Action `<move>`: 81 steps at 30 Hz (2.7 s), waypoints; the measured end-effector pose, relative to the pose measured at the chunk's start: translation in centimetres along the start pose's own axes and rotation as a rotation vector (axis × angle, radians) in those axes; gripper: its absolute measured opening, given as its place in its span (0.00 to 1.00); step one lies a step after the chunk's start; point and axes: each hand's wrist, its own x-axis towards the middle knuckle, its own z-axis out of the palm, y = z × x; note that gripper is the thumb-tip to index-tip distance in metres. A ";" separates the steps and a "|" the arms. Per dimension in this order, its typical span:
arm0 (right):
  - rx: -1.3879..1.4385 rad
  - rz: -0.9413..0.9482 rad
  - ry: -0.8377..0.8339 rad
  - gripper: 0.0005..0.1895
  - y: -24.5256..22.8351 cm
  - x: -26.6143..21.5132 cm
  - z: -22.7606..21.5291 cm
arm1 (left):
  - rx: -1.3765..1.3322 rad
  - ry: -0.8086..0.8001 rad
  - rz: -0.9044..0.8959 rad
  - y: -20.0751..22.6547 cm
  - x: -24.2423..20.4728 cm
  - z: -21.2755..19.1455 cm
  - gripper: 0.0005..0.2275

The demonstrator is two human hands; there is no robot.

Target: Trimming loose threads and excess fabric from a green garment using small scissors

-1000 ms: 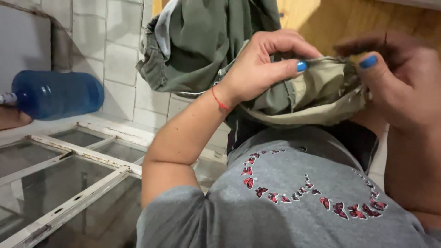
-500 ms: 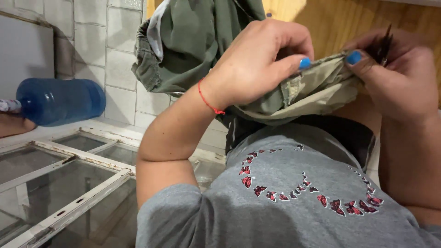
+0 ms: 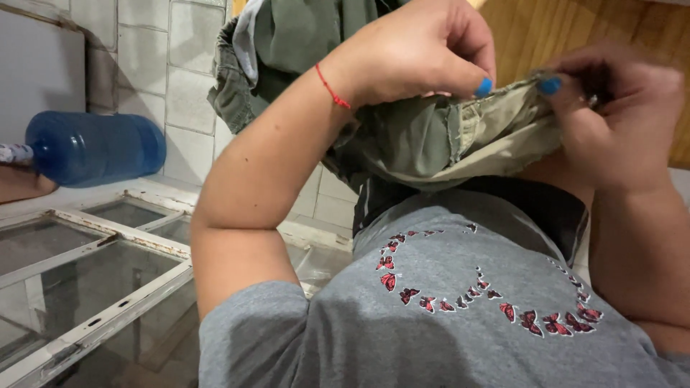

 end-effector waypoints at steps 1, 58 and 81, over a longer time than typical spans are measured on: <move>-0.047 -0.036 0.013 0.08 0.1 0.1 0.2 | 0.054 -0.017 -0.032 0.5 0.0 -0.1 0.04; -0.398 -1.084 0.253 0.09 -0.9 1.2 2.6 | 0.519 0.271 0.077 -1.7 2.5 2.9 0.02; -0.158 -0.090 0.032 0.06 -4.1 -1.8 0.9 | 0.494 0.253 0.289 -0.8 3.0 3.0 0.01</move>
